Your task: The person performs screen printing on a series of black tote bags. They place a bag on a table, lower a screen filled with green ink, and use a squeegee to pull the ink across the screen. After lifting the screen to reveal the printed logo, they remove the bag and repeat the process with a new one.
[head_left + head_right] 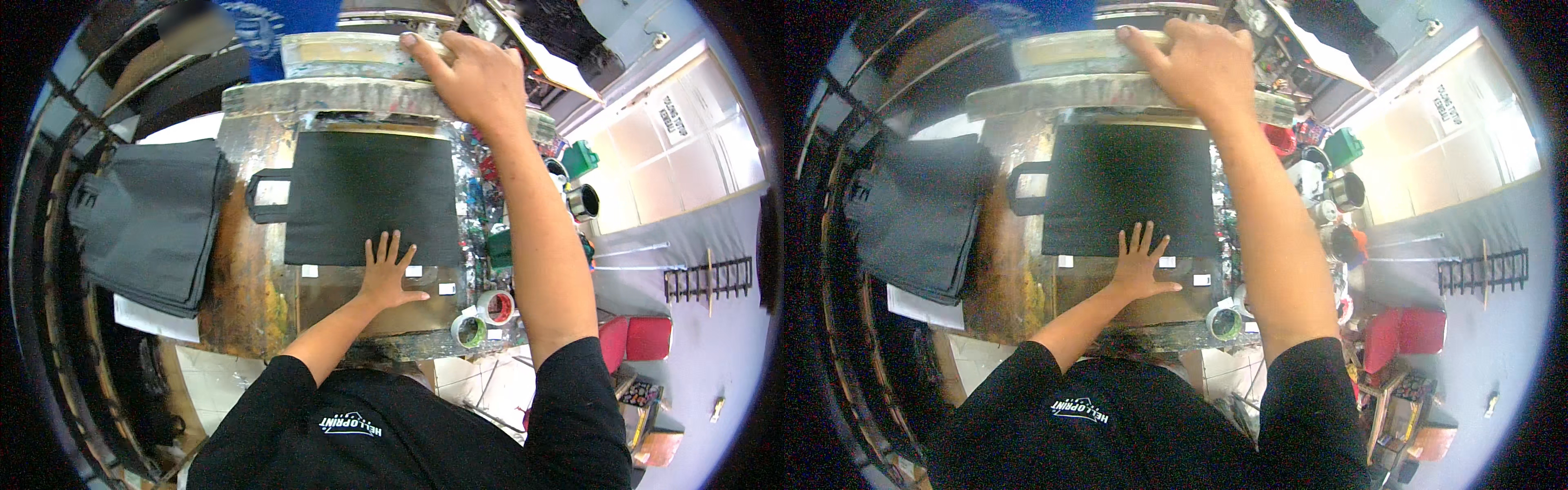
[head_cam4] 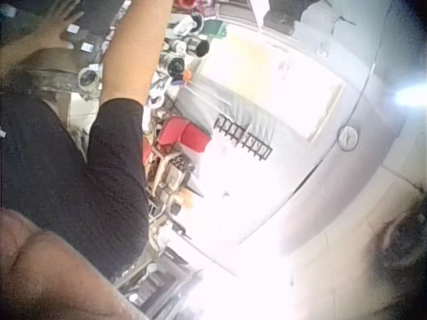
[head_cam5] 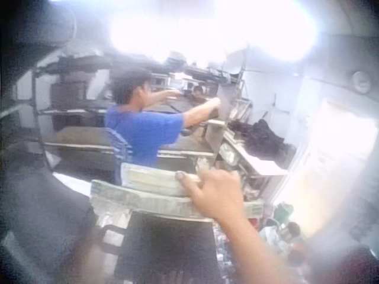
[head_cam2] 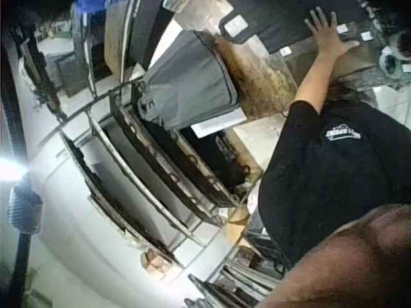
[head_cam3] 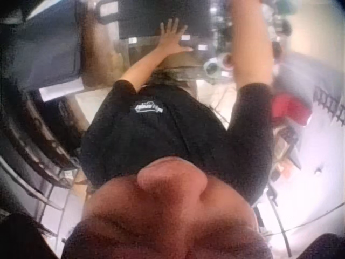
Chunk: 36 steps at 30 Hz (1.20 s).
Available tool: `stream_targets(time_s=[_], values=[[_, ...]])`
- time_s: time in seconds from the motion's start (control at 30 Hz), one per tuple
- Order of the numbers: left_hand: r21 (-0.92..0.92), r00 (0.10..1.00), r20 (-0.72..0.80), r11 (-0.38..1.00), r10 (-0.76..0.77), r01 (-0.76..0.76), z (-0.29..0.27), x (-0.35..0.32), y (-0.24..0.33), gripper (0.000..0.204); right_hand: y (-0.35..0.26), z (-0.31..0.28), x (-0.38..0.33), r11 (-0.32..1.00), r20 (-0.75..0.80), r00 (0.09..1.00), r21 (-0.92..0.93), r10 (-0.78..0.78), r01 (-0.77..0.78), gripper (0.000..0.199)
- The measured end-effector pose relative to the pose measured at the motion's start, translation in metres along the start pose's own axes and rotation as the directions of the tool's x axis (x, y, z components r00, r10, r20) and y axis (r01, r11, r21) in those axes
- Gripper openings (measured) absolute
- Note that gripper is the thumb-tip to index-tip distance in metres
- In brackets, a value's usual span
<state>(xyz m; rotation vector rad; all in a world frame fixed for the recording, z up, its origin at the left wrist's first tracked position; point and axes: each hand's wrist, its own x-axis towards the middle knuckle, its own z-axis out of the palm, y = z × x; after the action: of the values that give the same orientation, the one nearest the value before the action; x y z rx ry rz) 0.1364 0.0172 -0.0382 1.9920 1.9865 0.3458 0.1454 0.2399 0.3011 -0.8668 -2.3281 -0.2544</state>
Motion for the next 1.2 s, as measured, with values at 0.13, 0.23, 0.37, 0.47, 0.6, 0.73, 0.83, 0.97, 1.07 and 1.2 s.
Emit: stream_targets(time_s=[0.13, 0.23, 0.37, 0.47, 0.6, 0.73, 0.83, 0.97, 1.07, 1.2], values=[[-0.008, 0.997, -0.027, 0.997, -0.075, 0.075, -0.013, -0.020, -0.002, 0.123, 0.000, -0.002, -0.002, 1.000, 0.001, 1.000, 0.000, -0.001, 0.001, 0.076], [0.039, 0.978, -0.072, 0.980, -0.194, 0.197, -0.040, -0.025, -0.007, 0.120, -0.004, 0.004, -0.007, 1.000, -0.050, 0.999, 0.022, -0.010, 0.011, 0.075], [-0.865, 0.902, -0.274, 0.496, -0.333, -0.080, -0.132, -0.030, -0.047, 0.119, -0.011, 0.002, -0.034, 1.000, -0.053, 0.998, -0.012, -0.027, 0.026, 0.069], [-0.909, 0.875, -0.258, -0.204, -0.410, -0.364, -0.220, -0.060, -0.054, 0.131, -0.015, 0.003, -0.084, 0.999, -0.007, 1.000, -0.050, -0.019, 0.019, 0.063], [-0.733, 0.750, 0.247, -0.624, -0.614, -0.269, -0.234, -0.114, -0.050, 0.130, -0.023, 0.014, -0.143, 0.991, 0.435, 0.892, 0.100, -0.126, 0.091, 0.057], [-0.876, 0.784, 0.310, -0.482, -0.539, 0.014, -0.151, -0.129, -0.069, 0.125, -0.015, 0.062, -0.183, 0.996, 0.633, 0.773, 0.084, -0.030, -0.030, 0.064], [-0.857, 0.749, 0.385, -0.510, -0.539, 0.074, -0.122, -0.131, -0.079, 0.118, -0.010, 0.066, -0.179, 0.990, 0.716, 0.698, 0.107, -0.016, -0.087, 0.066], [-0.853, 0.720, 0.433, -0.506, -0.543, 0.131, -0.105, -0.131, -0.089, 0.115, -0.012, 0.071, -0.195, 0.990, 0.789, 0.614, 0.112, -0.036, -0.085, 0.067], [-0.858, 0.713, 0.436, -0.492, -0.548, 0.147, -0.101, -0.130, -0.089, 0.115, -0.021, 0.075, -0.228, 0.996, 0.774, 0.632, 0.083, -0.040, -0.039, 0.067], [-0.867, 0.725, 0.430, -0.470, -0.538, 0.166, -0.099, -0.129, -0.091, 0.112, -0.036, 0.080, -0.248, 0.996, 0.615, 0.788, 0.089, -0.038, -0.021, 0.062]])
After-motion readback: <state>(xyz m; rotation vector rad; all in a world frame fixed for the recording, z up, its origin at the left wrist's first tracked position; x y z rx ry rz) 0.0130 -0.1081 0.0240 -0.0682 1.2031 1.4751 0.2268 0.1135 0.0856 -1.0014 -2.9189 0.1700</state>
